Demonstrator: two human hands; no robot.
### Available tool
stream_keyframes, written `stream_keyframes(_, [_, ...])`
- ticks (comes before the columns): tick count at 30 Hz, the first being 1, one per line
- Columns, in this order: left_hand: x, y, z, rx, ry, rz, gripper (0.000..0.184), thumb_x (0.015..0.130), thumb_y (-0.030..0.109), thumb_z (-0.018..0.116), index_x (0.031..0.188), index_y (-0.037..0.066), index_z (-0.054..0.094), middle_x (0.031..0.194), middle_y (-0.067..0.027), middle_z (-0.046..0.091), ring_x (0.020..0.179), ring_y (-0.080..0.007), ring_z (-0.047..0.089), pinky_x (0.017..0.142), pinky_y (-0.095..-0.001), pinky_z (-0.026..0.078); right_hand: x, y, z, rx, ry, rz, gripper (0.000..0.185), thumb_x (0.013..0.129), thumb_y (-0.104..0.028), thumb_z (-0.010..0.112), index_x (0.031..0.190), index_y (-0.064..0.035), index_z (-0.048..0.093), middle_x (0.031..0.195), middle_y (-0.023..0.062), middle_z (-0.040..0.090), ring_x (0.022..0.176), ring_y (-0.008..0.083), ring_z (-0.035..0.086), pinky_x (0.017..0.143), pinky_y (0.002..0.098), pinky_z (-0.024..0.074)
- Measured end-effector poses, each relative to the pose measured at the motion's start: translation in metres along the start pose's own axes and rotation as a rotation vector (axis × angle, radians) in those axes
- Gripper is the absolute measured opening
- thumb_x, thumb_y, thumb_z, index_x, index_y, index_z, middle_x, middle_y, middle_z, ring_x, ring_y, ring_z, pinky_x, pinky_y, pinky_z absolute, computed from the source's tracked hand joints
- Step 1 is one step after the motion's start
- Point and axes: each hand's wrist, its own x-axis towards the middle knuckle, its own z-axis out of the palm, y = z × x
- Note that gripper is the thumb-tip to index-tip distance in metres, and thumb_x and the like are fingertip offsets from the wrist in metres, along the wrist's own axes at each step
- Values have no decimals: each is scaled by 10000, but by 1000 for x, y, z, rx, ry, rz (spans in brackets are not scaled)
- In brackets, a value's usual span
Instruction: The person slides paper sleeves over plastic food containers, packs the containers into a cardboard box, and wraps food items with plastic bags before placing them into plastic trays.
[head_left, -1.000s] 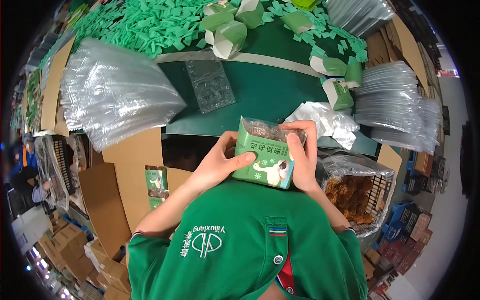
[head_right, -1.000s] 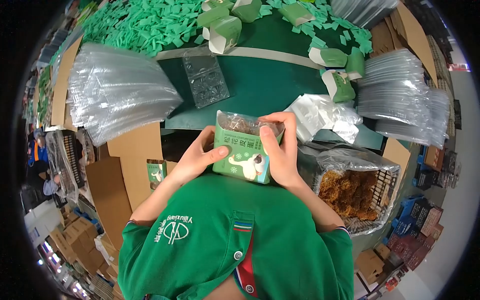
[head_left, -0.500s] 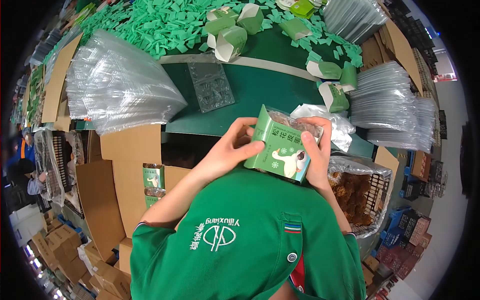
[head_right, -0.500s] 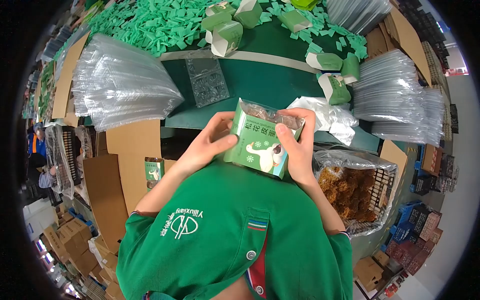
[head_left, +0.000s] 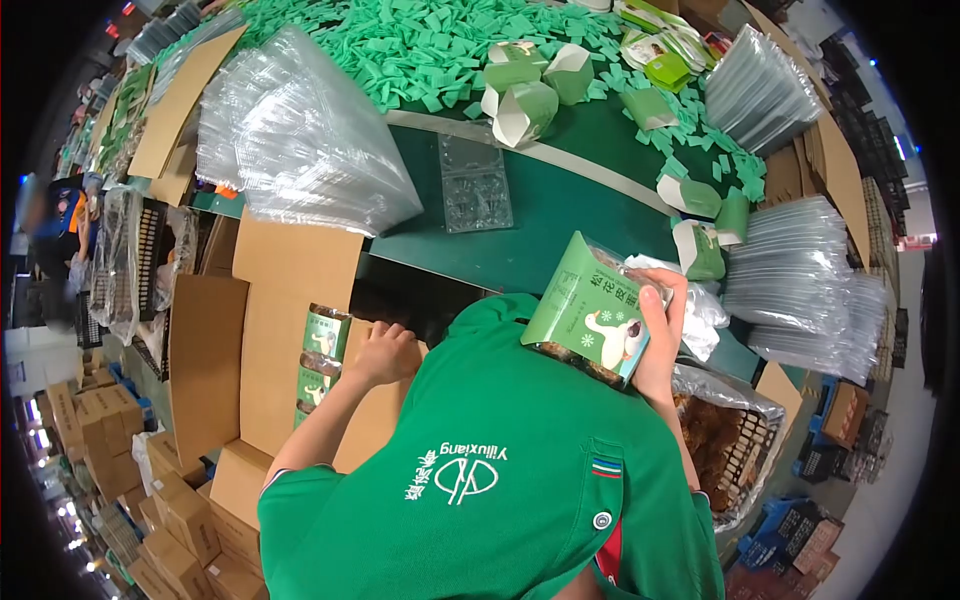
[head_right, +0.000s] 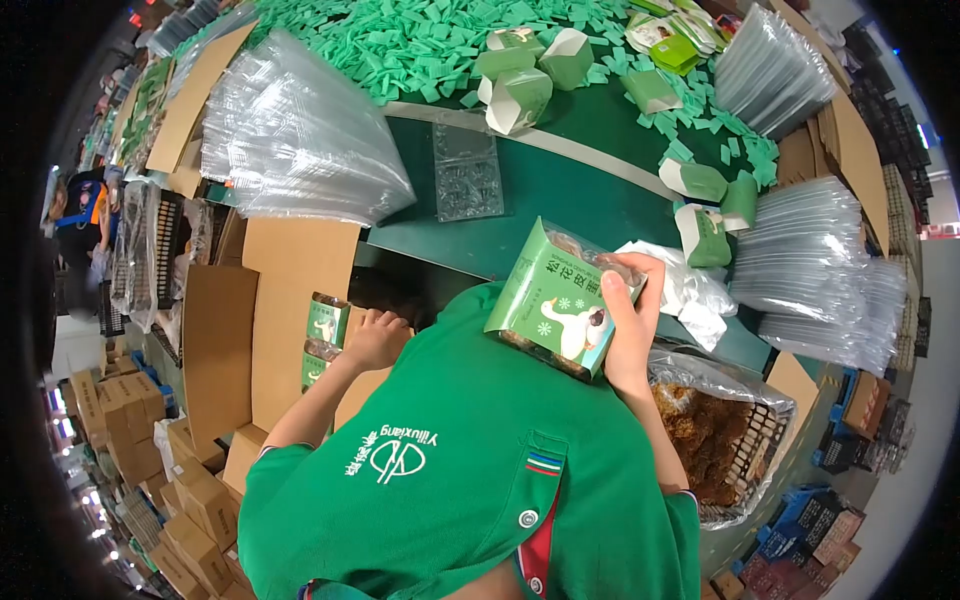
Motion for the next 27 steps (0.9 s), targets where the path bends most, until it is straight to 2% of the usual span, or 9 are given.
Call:
stream_keyframes(5, [14,0,-50,19,-477,-68,814,609,534,708,1240,126,396,1238,-99,403,1160,-353,336,954,-540,315,-3,-2,-2,33,5,-14,265,848,-170,581,1038,-49,441,972,54,466,886,117,439,814,255,367])
stream_keyframes(10, [21,-15,-26,201,-469,-25,850,606,609,668,1269,142,415,1299,-126,373,1214,-355,300,973,-539,282,-7,-1,-10,12,74,-84,224,839,-149,577,994,-42,455,919,35,426,864,108,396,810,244,326])
stream_keyframes(14, [20,-32,-68,-24,-622,47,727,599,548,666,1160,103,543,1251,-140,433,1200,-362,321,962,-472,332,-9,0,-19,35,113,-112,223,841,-151,571,989,-42,445,919,38,451,856,110,403,805,247,333])
stream_keyframes(17, [21,-51,-102,-52,-768,60,589,613,493,664,1049,100,610,1165,-118,504,1083,-329,471,902,-406,412,-7,3,-22,11,121,-131,234,839,-158,573,992,-42,438,910,38,460,857,110,407,805,247,335])
stream_keyframes(20, [4,-69,-118,-337,-678,39,447,644,368,675,1002,105,630,1092,-95,566,1011,-254,539,862,-343,438,-8,-1,-23,44,124,-86,251,830,-171,585,990,-38,444,898,34,450,862,114,402,810,242,330])
stream_keyframes(23, [-7,-109,-103,-318,-532,-95,341,684,249,646,994,108,633,1083,-71,577,986,-221,554,843,-341,448,-3,15,-29,25,100,-81,266,824,-183,594,990,-33,450,892,32,440,865,115,402,812,237,327])
stream_keyframes(24, [-20,-93,-120,-369,-439,-260,285,711,175,614,989,116,635,1071,-56,582,942,-208,570,821,-335,458,-3,14,-27,48,90,-71,260,824,-179,596,989,-35,455,902,34,454,875,112,411,815,236,334])
stream_keyframes(26, [-36,-104,-114,-539,-198,-318,264,723,158,606,981,106,630,1038,-81,594,914,-237,585,801,-340,467,-1,17,-21,155,86,23,251,824,-167,597,987,-36,457,920,39,478,883,110,430,819,239,348])
stream_keyframes(27, [-40,-98,-119,-411,-96,-349,269,730,156,603,993,106,621,1026,-91,597,907,-251,588,793,-346,470,1,22,-20,218,82,74,233,826,-155,595,975,-39,458,935,45,496,883,110,452,817,242,363])
